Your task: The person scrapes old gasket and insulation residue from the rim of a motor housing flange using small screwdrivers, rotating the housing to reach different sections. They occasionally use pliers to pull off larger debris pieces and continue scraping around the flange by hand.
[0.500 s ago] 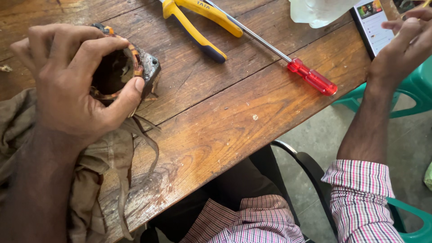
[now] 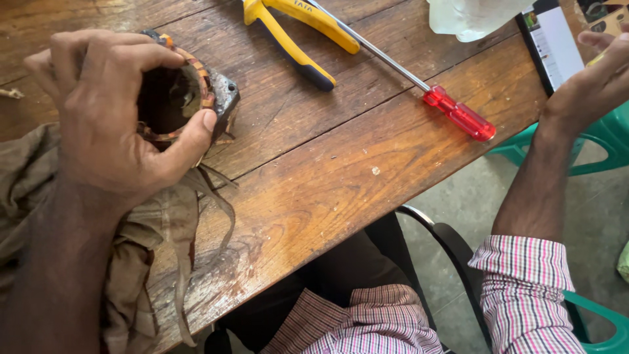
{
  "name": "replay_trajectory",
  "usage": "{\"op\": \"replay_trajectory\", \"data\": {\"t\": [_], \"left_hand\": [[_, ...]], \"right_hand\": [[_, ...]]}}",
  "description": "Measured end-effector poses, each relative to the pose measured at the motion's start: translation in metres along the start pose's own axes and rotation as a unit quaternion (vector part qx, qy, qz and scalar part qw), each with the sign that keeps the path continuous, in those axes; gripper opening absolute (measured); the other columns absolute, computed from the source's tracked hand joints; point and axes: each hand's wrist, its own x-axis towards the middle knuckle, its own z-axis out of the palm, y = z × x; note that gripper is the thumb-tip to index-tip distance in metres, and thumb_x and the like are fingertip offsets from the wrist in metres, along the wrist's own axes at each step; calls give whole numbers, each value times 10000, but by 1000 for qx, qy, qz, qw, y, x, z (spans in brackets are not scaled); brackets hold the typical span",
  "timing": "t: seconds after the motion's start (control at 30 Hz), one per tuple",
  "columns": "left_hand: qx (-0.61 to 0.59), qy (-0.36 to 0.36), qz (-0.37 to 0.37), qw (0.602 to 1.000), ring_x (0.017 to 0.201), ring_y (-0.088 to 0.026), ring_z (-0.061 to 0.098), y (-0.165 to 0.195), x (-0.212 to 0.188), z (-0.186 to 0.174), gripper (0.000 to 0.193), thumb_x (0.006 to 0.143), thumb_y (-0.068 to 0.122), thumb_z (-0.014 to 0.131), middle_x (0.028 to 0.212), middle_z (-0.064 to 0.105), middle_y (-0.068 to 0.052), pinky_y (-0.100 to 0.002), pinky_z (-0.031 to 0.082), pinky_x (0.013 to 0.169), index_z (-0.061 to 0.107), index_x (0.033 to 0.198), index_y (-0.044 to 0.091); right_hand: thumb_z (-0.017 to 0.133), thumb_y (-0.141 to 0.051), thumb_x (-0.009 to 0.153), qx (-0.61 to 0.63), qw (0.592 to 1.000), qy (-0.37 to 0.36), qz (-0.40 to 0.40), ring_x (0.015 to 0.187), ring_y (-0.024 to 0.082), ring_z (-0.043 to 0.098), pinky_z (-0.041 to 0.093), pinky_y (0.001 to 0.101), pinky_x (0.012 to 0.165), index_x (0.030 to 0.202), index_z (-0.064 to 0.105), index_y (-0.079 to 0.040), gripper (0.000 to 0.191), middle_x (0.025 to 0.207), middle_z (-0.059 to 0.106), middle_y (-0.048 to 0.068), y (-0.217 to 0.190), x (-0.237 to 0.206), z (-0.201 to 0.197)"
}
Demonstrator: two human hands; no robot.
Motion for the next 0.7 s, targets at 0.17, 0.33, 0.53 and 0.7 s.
{"op": "replay_trajectory", "data": {"t": [0.17,0.33,0.53,0.7], "left_hand": [[30,13,29,999,1211,-239,450,-37,-31,-17,357,973,452,681,1162,593,-66,-420,272,1082,664,1120,127],[25,22,31,999,1212,-233,448,-17,-42,-12,393,953,448,672,1175,602,-68,-432,276,1081,688,1163,117],[18,17,19,1000,1225,-239,444,67,-85,-25,396,960,436,670,1179,605,-75,-437,275,1087,689,1192,116],[13,14,13,1000,1216,-242,447,95,-86,-24,420,949,433,673,1180,614,-79,-437,276,1079,706,1217,112]], "right_hand": [[431,-151,1195,-10,1000,15,10,966,257,733,555,373,924,1068,748,106,427,1058,803,198,-25,-20,31],[417,-147,1193,16,1000,5,-8,903,252,691,566,377,920,1062,730,114,428,1050,791,202,-18,-31,9],[410,-152,1199,7,1000,2,-17,901,255,717,580,378,902,1066,722,104,425,1049,791,194,-19,-59,-74],[406,-183,1207,4,1000,-20,-6,859,239,776,689,361,819,1108,717,91,426,1081,814,192,-14,-60,-98]]}}
